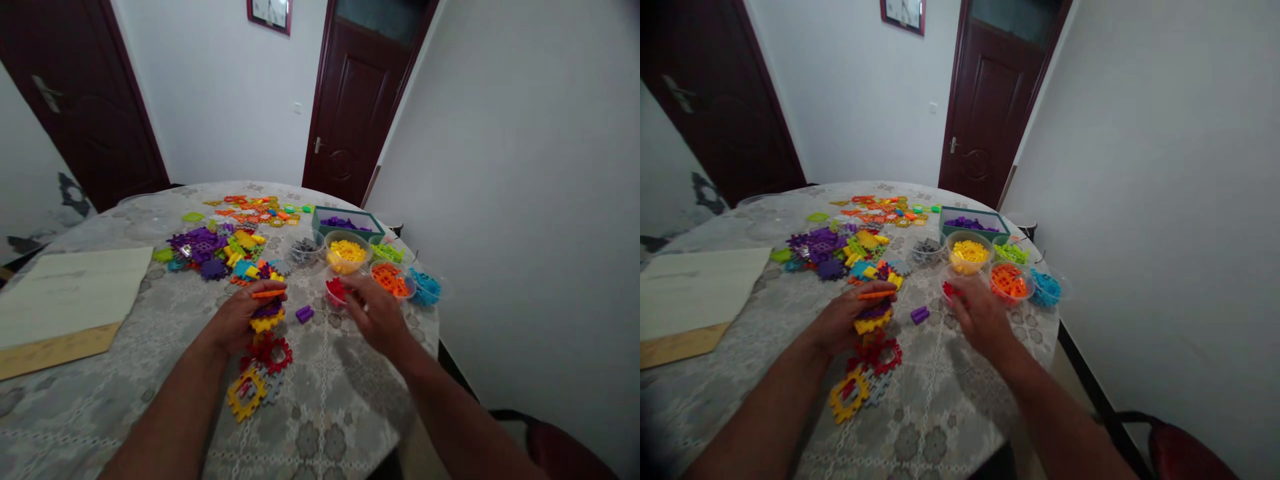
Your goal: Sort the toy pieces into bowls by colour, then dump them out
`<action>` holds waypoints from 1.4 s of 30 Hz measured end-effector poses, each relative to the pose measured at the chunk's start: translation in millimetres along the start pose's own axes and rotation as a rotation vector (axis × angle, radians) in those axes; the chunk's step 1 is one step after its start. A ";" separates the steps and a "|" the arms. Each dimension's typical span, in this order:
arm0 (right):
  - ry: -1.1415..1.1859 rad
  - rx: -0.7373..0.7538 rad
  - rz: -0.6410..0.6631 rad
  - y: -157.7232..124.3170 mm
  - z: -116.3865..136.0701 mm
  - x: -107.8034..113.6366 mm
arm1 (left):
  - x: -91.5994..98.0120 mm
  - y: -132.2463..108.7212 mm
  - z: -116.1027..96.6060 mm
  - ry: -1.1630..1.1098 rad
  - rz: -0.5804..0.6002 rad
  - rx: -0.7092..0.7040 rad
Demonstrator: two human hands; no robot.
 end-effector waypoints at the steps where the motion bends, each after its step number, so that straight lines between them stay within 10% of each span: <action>1: 0.050 0.042 0.072 -2.0 18.4 -15.0 | -1.4 -0.9 0.6 0.039 0.009 0.002; 9: 0.197 -0.003 0.174 -4.8 54.9 -80.8 | -6.5 -6.1 4.2 0.313 0.156 -0.192; 25: 0.917 -0.629 0.161 -7.4 32.0 -92.2 | -17.0 -6.9 -1.7 0.393 0.121 -0.146; 29: 0.782 -0.572 -0.013 1.3 18.2 -65.2 | -10.4 -1.7 0.5 0.307 0.017 -0.082; 34: 0.051 -0.312 -0.441 6.9 -35.8 15.7 | 6.9 8.9 0.0 0.018 -0.214 -0.109; 42: -0.464 -0.466 -0.490 -17.9 -122.0 75.0 | 10.9 10.4 -11.3 -0.232 -0.271 -0.137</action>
Point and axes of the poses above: each hand's wrist, its own y-axis towards the middle knuckle, its own x-axis out of the back of the hand, z = x × y, the point moved 2 cm from there along y, towards the middle knuckle, and after that the axes turned 5 degrees about -x, right-handed, at the moved point
